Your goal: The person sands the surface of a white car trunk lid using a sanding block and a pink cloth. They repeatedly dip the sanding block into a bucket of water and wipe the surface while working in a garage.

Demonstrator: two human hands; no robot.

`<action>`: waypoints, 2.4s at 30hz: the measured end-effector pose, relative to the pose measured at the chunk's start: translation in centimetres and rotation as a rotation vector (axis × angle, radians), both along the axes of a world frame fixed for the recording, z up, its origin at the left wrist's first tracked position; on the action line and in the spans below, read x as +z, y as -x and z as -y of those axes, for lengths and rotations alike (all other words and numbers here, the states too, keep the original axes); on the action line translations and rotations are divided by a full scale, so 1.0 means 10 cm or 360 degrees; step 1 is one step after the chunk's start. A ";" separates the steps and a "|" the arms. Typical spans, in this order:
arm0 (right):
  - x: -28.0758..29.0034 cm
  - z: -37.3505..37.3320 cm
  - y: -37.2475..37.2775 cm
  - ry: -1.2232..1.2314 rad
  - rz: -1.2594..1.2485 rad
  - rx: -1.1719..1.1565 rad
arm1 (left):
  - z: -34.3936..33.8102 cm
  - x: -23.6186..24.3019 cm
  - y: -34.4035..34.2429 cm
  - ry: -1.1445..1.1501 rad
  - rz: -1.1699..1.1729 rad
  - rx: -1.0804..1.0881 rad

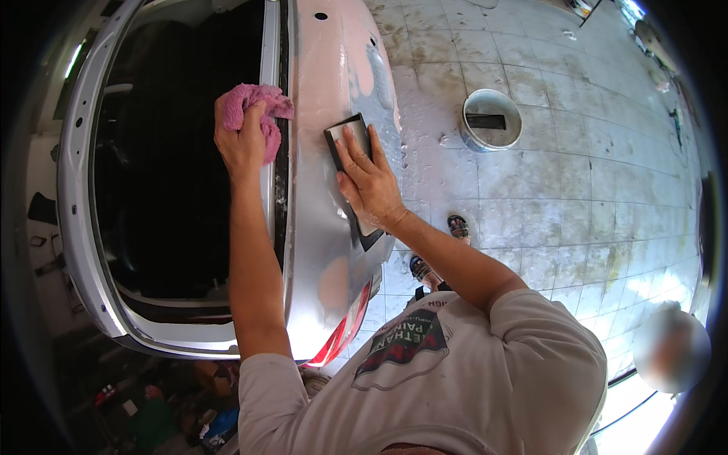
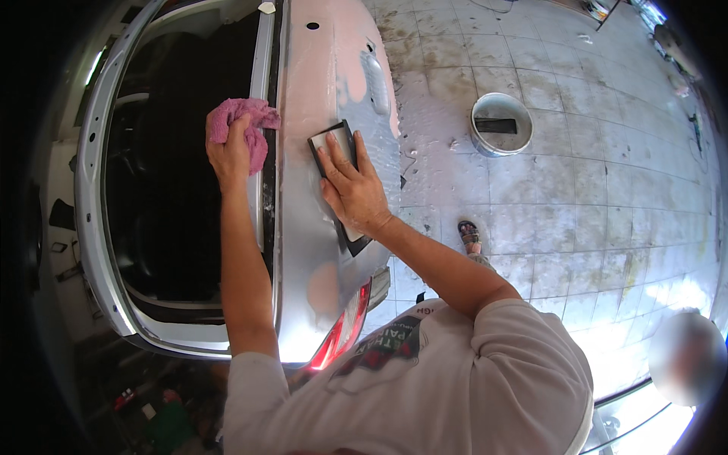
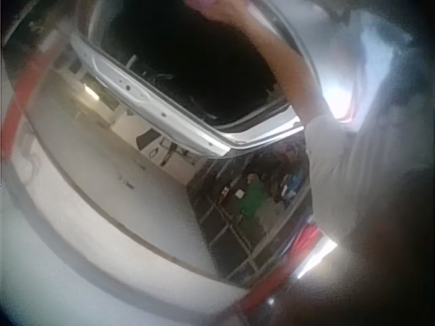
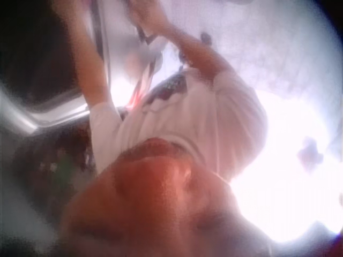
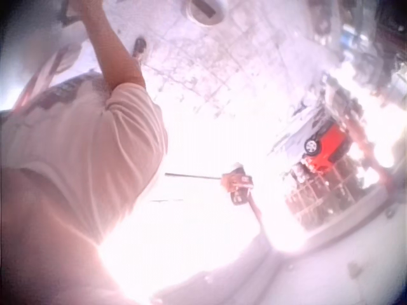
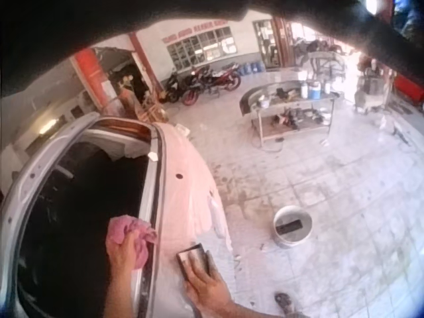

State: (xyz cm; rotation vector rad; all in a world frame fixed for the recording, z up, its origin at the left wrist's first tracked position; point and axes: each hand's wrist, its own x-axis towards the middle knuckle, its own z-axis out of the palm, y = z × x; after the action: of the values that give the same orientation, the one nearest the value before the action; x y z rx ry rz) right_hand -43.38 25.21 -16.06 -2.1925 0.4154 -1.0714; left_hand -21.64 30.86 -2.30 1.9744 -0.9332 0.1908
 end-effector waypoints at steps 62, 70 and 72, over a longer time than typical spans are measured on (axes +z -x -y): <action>0.96 -0.91 0.66 -0.0200 0.0021 0.1170 | -2.64 0.13 1.96 0.0533 -0.0592 0.0372; 0.46 -0.05 -0.62 0.0027 -0.0501 0.0087 | -3.22 -0.06 2.19 0.0288 0.0053 0.0455; 0.57 0.23 -0.92 0.0007 -0.0578 0.0031 | -3.12 -0.03 2.16 0.0125 0.0304 0.0492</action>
State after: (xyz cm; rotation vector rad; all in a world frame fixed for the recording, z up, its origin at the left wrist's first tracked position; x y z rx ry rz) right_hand -34.15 22.89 -10.41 -2.3935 0.5480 -0.6603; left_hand -43.22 62.05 -2.63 2.0440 -0.7207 0.5910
